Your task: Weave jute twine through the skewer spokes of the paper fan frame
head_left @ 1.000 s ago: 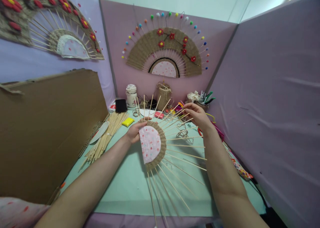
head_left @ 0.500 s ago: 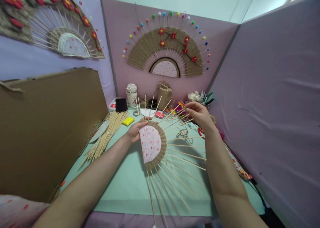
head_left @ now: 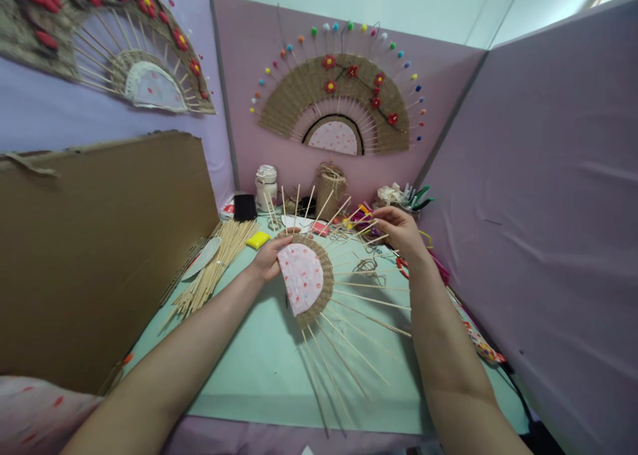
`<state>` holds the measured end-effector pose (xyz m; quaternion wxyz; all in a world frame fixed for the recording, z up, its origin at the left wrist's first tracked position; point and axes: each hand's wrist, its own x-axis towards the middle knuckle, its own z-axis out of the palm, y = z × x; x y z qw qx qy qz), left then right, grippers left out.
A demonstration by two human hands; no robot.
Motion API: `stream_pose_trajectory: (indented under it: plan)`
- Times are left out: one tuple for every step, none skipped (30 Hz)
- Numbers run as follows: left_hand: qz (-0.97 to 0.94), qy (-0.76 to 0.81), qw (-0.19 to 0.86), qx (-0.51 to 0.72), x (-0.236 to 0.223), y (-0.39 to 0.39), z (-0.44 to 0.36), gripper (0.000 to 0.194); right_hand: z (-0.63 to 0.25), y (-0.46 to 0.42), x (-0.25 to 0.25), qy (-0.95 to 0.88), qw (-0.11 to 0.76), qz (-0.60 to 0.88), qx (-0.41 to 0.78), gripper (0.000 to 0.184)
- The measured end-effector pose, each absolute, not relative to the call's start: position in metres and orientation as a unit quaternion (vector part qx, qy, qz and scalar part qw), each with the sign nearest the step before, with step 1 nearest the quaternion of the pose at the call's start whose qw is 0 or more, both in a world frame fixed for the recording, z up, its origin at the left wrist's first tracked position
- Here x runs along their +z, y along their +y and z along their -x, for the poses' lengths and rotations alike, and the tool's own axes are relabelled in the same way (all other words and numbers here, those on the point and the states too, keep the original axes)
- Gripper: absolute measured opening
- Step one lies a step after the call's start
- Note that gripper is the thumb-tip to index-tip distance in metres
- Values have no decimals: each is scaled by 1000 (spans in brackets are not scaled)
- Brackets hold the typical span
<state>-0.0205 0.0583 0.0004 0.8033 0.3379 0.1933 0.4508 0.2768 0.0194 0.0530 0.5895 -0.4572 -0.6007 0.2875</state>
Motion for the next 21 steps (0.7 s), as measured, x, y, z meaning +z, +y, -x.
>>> stream_pose_trajectory:
  plan:
    - [-333, 194, 802, 457, 1, 59, 21, 26, -277, 20, 52, -609, 568, 465, 301, 24]
    - [-329, 193, 800, 463, 2, 60, 22, 26, -277, 20, 51, -618, 543, 473, 315, 25]
    - [-324, 193, 797, 471, 3, 60, 22, 26, -276, 19, 50, -630, 515, 481, 326, 25]
    - [-319, 193, 794, 481, 4, 60, 22, 25, -274, 19, 49, -642, 487, 489, 335, 26]
    - [-314, 192, 790, 490, 5, 60, 23, 25, -272, 19, 49, -655, 459, 494, 341, 27]
    - [-307, 191, 788, 498, 6, 60, 23, 25, -268, 19, 48, -669, 431, 497, 345, 28]
    - [-300, 191, 786, 506, 7, 60, 23, 25, -265, 19, 48, -684, 403, 497, 350, 29]
    - [-291, 190, 785, 513, 7, 60, 23, 26, -261, 19, 47, -703, 371, 491, 358, 30]
    - [-284, 188, 785, 518, 8, 60, 23, 26, -257, 19, 46, -722, 334, 481, 369, 31]
    - [-278, 185, 785, 522, 8, 60, 23, 27, -252, 19, 45, -741, 292, 468, 383, 32]
    - [-275, 182, 786, 523, 8, 60, 22, 28, -248, 18, 44, -756, 247, 456, 399, 33]
    - [-273, 178, 788, 522, 8, 60, 22, 29, -245, 18, 43, -768, 206, 445, 411, 33]
    - [-275, 172, 790, 520, 8, 59, 22, 29, -242, 17, 42, -777, 174, 437, 418, 33]
    - [-278, 166, 792, 518, 8, 59, 22, 30, -239, 17, 41, -782, 158, 432, 422, 34]
    - [-280, 160, 792, 518, 9, 59, 22, 31, -237, 17, 40, -783, 155, 427, 424, 34]
    - [-282, 154, 791, 520, 9, 58, 21, 31, -235, 17, 39, -784, 160, 420, 429, 34]
    - [-283, 149, 789, 524, 10, 58, 21, 30, -233, 17, 39, -783, 173, 411, 434, 34]
    - [-282, 147, 787, 528, 10, 58, 21, 29, -231, 17, 38, -781, 191, 401, 439, 36]
    - [-282, 148, 786, 530, 11, 57, 21, 29, -229, 17, 38, -778, 213, 393, 443, 39]
    - [-282, 152, 785, 530, 11, 57, 21, 29, -226, 18, 38, -771, 239, 388, 445, 41]
    - [-284, 156, 785, 528, 10, 57, 21, 29, -223, 18, 38, -761, 268, 384, 448, 42]
